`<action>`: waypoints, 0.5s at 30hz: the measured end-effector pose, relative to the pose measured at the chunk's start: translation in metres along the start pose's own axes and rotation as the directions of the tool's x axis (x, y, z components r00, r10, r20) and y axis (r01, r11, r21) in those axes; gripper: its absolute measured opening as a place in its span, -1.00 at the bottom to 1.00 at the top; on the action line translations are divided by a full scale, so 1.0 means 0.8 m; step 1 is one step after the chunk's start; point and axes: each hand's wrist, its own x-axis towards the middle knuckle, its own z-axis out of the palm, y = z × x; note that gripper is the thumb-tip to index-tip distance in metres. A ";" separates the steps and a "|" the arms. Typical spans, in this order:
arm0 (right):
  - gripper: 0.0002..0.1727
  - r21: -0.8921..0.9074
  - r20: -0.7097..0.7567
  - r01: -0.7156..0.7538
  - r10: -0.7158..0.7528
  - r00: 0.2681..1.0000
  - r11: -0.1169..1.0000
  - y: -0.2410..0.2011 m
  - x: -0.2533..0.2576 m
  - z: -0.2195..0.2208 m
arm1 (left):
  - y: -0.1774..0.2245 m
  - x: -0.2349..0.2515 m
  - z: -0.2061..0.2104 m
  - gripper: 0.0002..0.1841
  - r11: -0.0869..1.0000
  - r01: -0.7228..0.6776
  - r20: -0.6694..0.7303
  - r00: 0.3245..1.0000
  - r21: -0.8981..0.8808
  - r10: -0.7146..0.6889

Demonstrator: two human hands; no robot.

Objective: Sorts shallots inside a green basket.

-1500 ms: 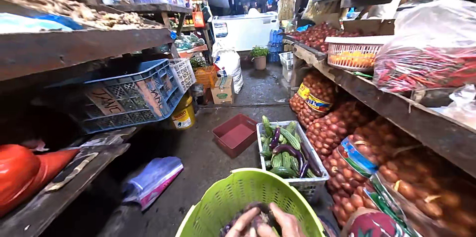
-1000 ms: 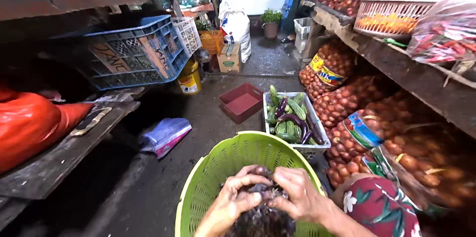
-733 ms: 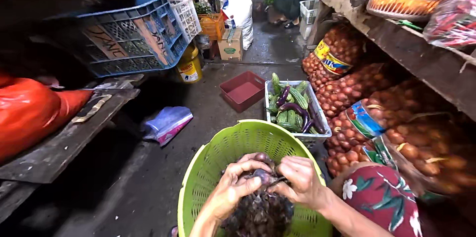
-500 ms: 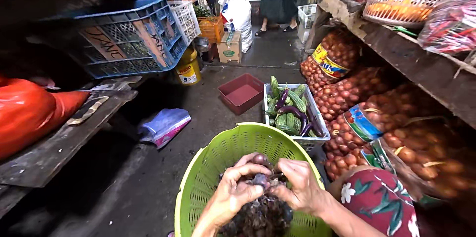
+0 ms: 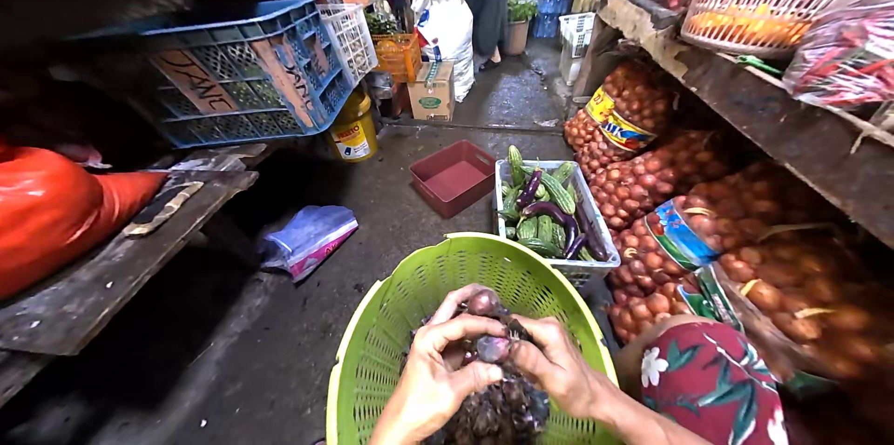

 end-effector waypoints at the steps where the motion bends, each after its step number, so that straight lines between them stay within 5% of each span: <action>1: -0.35 0.040 0.013 -0.034 0.034 0.999 0.999 0.000 0.000 0.001 | 0.000 0.000 0.000 -0.71 1.000 -0.008 -0.012 1.000 0.016 0.009; 9: -0.35 -0.081 -0.021 0.055 -0.057 0.998 0.995 0.010 0.002 -0.001 | -0.006 -0.002 0.005 -0.68 0.998 -0.021 -0.091 0.995 0.058 0.026; 15: -0.37 0.151 0.048 -0.217 0.212 0.976 0.964 -0.003 -0.001 0.005 | -0.013 -0.003 0.016 -0.69 0.977 -0.106 -0.202 0.969 0.186 0.144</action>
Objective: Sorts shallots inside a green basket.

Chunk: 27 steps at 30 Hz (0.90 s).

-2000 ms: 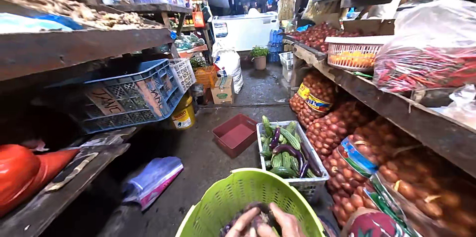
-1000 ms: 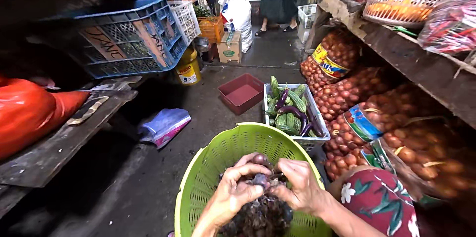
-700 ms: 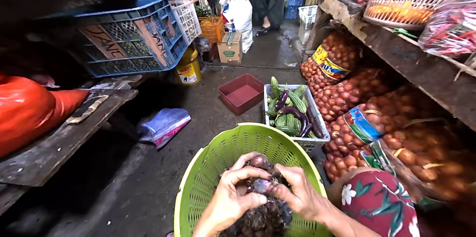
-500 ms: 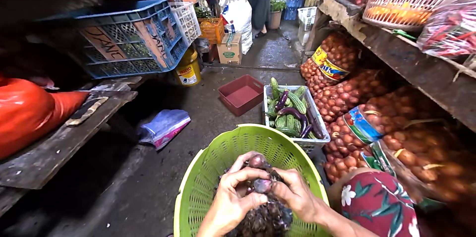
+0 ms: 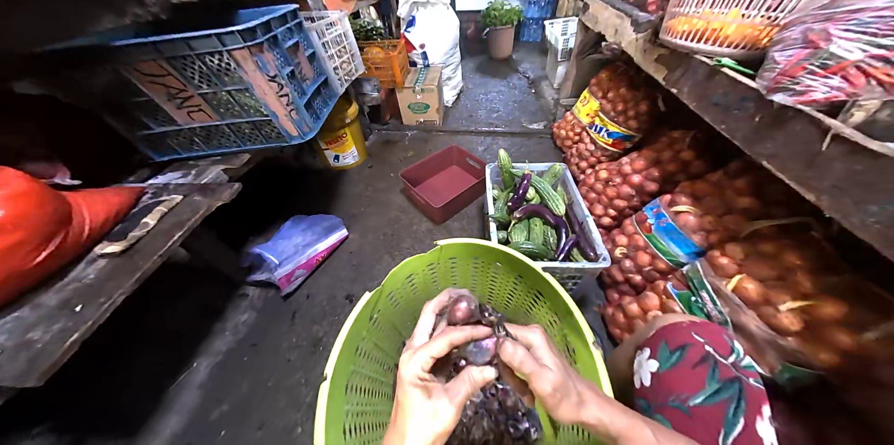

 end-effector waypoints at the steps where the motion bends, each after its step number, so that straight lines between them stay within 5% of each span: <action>1: -0.38 0.038 0.005 -0.028 0.028 1.000 0.999 -0.001 0.000 0.003 | 0.000 0.000 0.001 -0.69 1.000 -0.014 -0.011 1.000 0.012 0.014; 19: -0.41 -0.128 -0.097 0.095 -0.108 0.989 0.987 0.011 0.008 0.014 | 0.000 0.003 -0.009 -0.70 1.000 -0.012 -0.012 1.000 0.020 0.012; 22: -0.48 -0.008 0.053 -0.006 0.006 0.999 1.000 -0.003 0.006 0.008 | -0.004 0.006 -0.011 -0.70 0.999 0.028 -0.063 0.998 0.017 -0.026; 25: -0.52 0.178 0.227 -0.042 0.001 0.974 0.983 -0.011 0.002 0.004 | -0.007 0.012 -0.021 -0.73 0.969 0.146 -0.134 0.976 -0.198 -0.174; 27: -0.58 0.169 0.105 0.033 -0.051 0.993 0.985 -0.011 0.006 -0.003 | -0.001 0.013 -0.024 -0.82 0.828 0.295 -0.051 0.931 -0.476 -0.361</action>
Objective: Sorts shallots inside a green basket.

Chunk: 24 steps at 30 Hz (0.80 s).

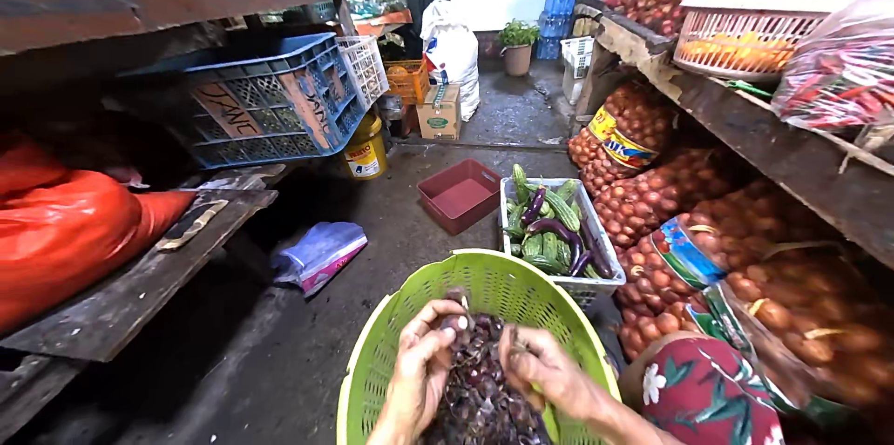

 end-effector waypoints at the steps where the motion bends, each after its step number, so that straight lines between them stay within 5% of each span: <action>1: -0.57 -0.067 -0.071 0.028 -0.033 0.997 0.997 -0.001 0.004 -0.006 | 0.002 -0.003 0.003 -0.87 0.990 0.117 0.020 0.993 -0.079 -0.116; 4: -0.27 -0.268 -0.099 0.060 -0.090 0.991 0.961 -0.004 0.011 -0.026 | -0.001 -0.011 0.017 -0.96 0.908 0.415 0.082 0.908 -0.061 -0.410; 6: -0.39 -0.327 -0.041 0.049 -0.066 0.997 0.944 -0.004 0.010 -0.033 | -0.007 -0.010 0.019 -0.90 0.876 0.479 0.112 0.875 -0.056 -0.472; 13: -0.62 -0.551 0.006 0.043 -0.047 0.999 0.833 0.000 0.009 -0.033 | 0.004 -0.010 0.019 -0.91 0.826 0.467 0.103 0.848 0.317 -0.519; 20: -0.71 -0.161 -0.239 -0.003 -0.036 0.970 0.987 -0.002 0.010 -0.019 | -0.005 -0.013 0.024 -0.58 0.902 0.403 0.091 0.903 0.156 -0.419; 24: -0.68 -0.383 -0.288 0.156 -0.279 0.916 0.910 0.018 0.014 -0.012 | -0.017 -0.016 0.031 -0.64 0.924 0.354 -0.031 0.935 0.145 -0.353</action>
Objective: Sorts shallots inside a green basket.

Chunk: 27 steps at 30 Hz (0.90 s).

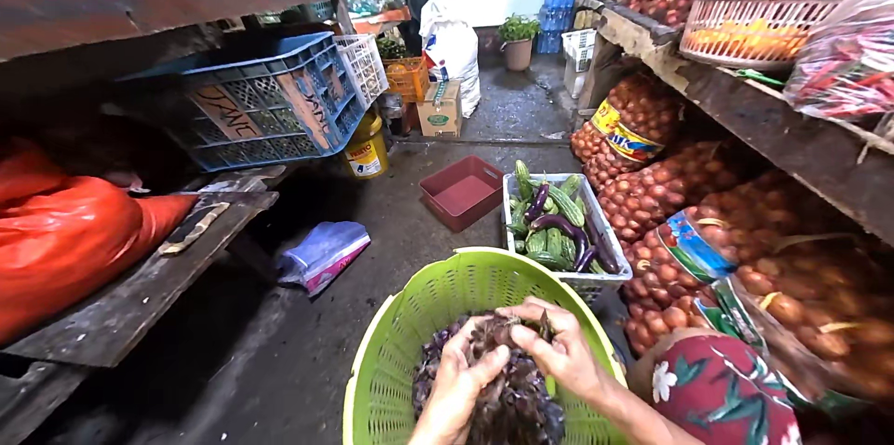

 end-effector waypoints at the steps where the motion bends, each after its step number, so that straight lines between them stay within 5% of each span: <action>1: -0.69 -0.049 -0.022 0.060 -0.061 0.998 0.997 0.004 -0.001 0.002 | 0.000 0.000 0.001 -0.66 1.000 -0.002 -0.007 1.000 0.004 0.002; 7: -0.78 -0.118 -0.098 0.177 -0.189 0.977 0.977 0.008 -0.003 0.009 | 0.001 0.000 -0.001 -0.69 0.999 0.018 0.038 0.999 0.036 -0.019; 12: -0.88 0.218 -0.144 -0.234 0.268 0.953 0.948 -0.014 0.004 -0.002 | 0.002 0.002 -0.005 -0.61 0.998 -0.033 0.203 0.979 0.059 0.020; 15: -0.59 0.001 -0.053 -0.418 0.417 0.907 0.908 -0.015 0.013 -0.023 | 0.008 0.001 -0.008 -0.58 0.992 -0.095 0.145 0.986 0.078 0.083; 16: -0.40 -0.083 0.055 -0.469 0.474 0.879 0.879 -0.017 0.016 -0.032 | 0.008 0.001 -0.009 -0.57 0.988 -0.128 0.126 0.985 0.090 0.116; 18: -0.34 -0.144 0.253 -0.497 0.517 0.818 0.856 -0.018 0.018 -0.040 | 0.009 0.004 -0.014 -0.57 0.973 -0.200 0.123 0.975 0.111 0.187; 22: -0.55 -0.195 0.249 -0.150 0.197 0.948 0.969 -0.007 0.006 -0.038 | 0.012 0.008 -0.024 -0.57 0.930 -0.305 0.189 0.945 0.206 0.268; 27: -0.19 -0.478 0.205 0.289 -0.214 0.955 0.830 -0.005 0.000 -0.034 | 0.017 0.006 -0.030 -0.57 0.908 -0.337 0.269 0.925 0.249 0.270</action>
